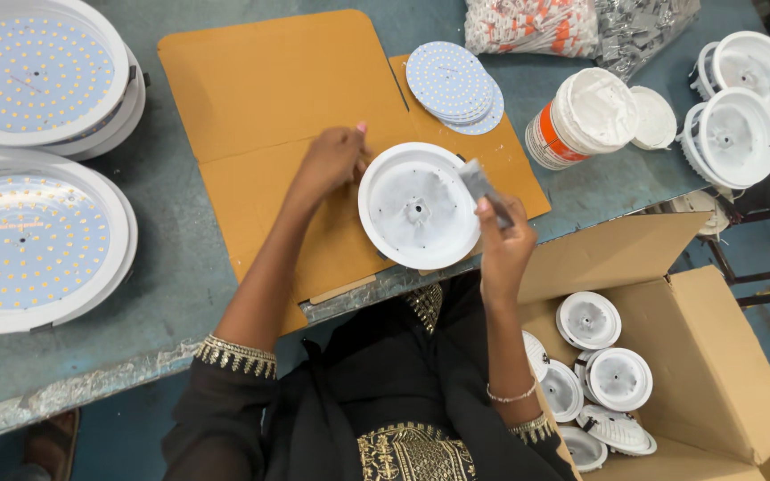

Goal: The person applies a substance from a container to the interior and base of several white light fixture housings and places the finished parts into a cardboard box.

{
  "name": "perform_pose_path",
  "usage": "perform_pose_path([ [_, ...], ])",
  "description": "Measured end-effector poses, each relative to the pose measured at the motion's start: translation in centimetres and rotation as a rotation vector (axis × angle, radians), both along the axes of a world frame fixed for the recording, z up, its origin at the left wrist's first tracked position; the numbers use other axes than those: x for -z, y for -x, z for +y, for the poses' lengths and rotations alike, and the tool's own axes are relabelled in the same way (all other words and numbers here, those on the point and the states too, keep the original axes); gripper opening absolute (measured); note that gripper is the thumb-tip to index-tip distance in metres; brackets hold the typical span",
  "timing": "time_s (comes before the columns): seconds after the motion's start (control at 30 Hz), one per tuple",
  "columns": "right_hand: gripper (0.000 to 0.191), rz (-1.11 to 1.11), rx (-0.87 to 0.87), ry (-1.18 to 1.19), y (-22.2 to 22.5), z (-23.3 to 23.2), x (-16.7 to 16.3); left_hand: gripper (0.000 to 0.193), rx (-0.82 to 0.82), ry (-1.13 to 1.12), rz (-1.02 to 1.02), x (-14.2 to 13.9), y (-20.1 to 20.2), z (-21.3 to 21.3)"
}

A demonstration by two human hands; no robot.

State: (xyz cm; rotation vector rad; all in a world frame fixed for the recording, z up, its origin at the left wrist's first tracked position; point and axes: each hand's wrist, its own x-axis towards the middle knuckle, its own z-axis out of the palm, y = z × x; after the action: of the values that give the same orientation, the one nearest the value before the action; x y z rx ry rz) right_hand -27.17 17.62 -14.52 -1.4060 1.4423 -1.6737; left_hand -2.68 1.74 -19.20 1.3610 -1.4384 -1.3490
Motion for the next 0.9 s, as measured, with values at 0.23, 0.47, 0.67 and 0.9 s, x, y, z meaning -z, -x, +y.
perform_pose_path([
  [0.23,0.038,0.667,0.084,0.050,-2.3,-0.2,-0.5,0.058,0.056,0.004,-0.013,-1.3,2.1,1.7],
  [0.47,0.056,0.899,0.030,-0.084,-3.8,0.1,0.2,0.057,-0.020,0.196,0.044,-1.8,2.9,2.7],
  [0.67,0.049,0.916,-0.055,-0.104,-3.7,0.8,-0.9,0.058,-0.070,0.168,0.050,-1.6,2.9,2.9],
  [0.9,0.036,0.849,-0.233,-0.046,-1.6,1.0,-1.6,0.056,-0.063,0.158,0.015,-1.6,2.1,3.3],
])
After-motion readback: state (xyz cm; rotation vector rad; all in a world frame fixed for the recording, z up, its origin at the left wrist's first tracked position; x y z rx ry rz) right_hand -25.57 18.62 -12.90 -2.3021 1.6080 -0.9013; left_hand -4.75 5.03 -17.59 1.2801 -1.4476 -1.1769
